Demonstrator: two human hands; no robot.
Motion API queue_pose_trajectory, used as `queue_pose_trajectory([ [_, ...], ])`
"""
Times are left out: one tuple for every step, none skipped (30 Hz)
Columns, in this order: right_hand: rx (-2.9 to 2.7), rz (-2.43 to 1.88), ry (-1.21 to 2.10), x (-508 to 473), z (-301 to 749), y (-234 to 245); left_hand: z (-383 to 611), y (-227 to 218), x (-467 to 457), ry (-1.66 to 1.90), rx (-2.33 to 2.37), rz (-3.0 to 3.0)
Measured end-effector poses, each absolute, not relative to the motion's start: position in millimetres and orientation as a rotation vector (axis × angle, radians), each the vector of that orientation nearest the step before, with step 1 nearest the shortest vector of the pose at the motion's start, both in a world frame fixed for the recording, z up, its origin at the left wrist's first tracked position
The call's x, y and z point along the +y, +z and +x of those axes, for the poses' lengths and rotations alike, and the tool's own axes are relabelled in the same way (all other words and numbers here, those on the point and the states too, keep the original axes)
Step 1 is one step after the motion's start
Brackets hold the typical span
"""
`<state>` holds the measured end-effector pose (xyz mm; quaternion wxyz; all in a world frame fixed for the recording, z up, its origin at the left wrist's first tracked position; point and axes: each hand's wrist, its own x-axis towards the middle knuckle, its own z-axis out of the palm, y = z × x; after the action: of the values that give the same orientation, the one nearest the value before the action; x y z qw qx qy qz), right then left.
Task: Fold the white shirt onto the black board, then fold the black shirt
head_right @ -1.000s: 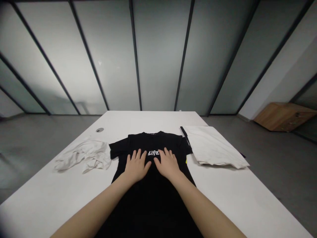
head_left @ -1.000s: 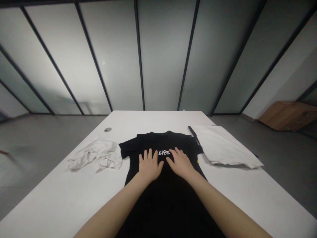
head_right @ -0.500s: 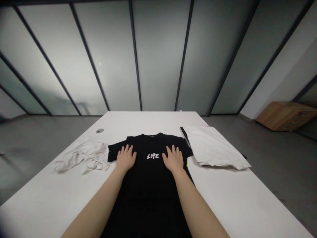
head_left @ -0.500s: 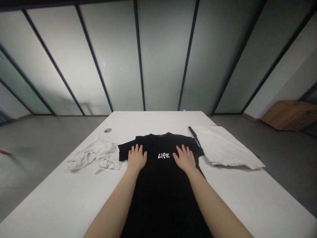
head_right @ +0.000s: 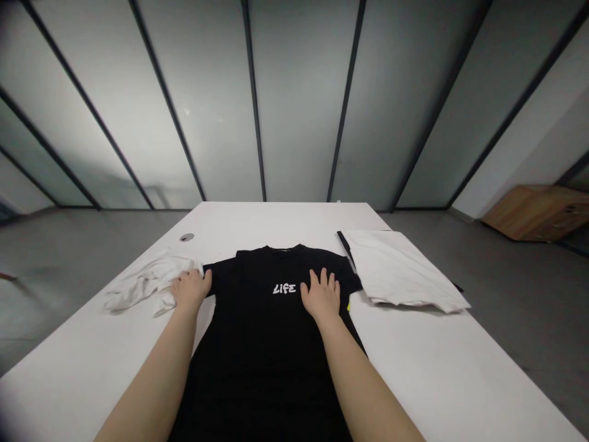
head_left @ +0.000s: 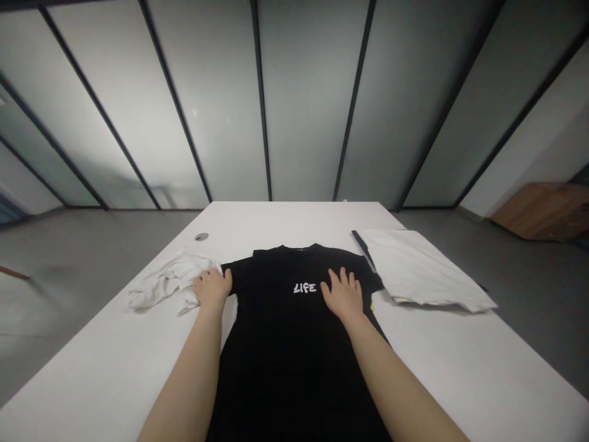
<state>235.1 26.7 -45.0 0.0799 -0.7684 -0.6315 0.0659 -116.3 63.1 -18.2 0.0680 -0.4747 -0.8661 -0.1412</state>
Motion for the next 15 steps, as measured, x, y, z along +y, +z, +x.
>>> queue_pose_trajectory([
  [-1.889,-2.298,0.194,26.8,234.8,-45.1,-120.7,-17.8,63.9,-0.414,-2.629,-1.455],
  [-1.891,-2.297,0.190,26.8,234.7,-45.1,-122.9,-17.4,64.7,-0.416,-2.644,-1.481],
  [-1.893,-2.297,0.185,26.8,234.7,-45.2,-123.5,-17.0,65.6,-0.428,-2.655,-1.504],
  [-1.896,-2.298,0.181,26.9,234.9,-45.3,-123.1,-16.5,66.6,-0.442,-2.663,-1.522],
  [-1.899,-2.300,0.179,26.9,235.1,-45.4,-122.0,-16.2,67.7,-0.454,-2.666,-1.538],
  [-1.901,-2.301,0.179,27.0,235.4,-45.4,-120.7,-16.1,68.8,-0.460,-2.663,-1.551],
  [-1.902,-2.302,0.181,27.0,235.5,-45.3,-119.5,-16.3,69.8,-0.460,-2.658,-1.557],
  [-1.899,-2.305,0.184,26.9,235.6,-45.1,-118.3,-17.0,70.6,-0.454,-2.652,-1.557],
  [-1.896,-2.308,0.187,26.8,235.6,-44.8,-117.4,-18.0,71.3,-0.443,-2.647,-1.550],
  [-1.894,-2.309,0.192,26.7,235.5,-44.3,-116.6,-19.4,71.9,-0.429,-2.646,-1.537],
  [-1.892,-2.308,0.197,26.4,235.4,-43.6,-115.9,-20.8,72.3,-0.416,-2.648,-1.518],
  [-1.891,-2.306,0.203,26.1,235.1,-43.0,-115.4,-22.3,72.7,-0.408,-2.654,-1.499],
  [-1.892,-2.303,0.208,25.7,234.9,-42.3,-115.0,-23.6,73.0,-0.404,-2.660,-1.486],
  [-1.892,-2.299,0.211,25.3,234.7,-41.9,-114.7,-24.6,73.3,-0.408,-2.664,-1.483],
  [-1.890,-2.295,0.211,25.0,234.5,-41.9,-114.6,-25.3,73.5,-0.418,-2.666,-1.487],
])
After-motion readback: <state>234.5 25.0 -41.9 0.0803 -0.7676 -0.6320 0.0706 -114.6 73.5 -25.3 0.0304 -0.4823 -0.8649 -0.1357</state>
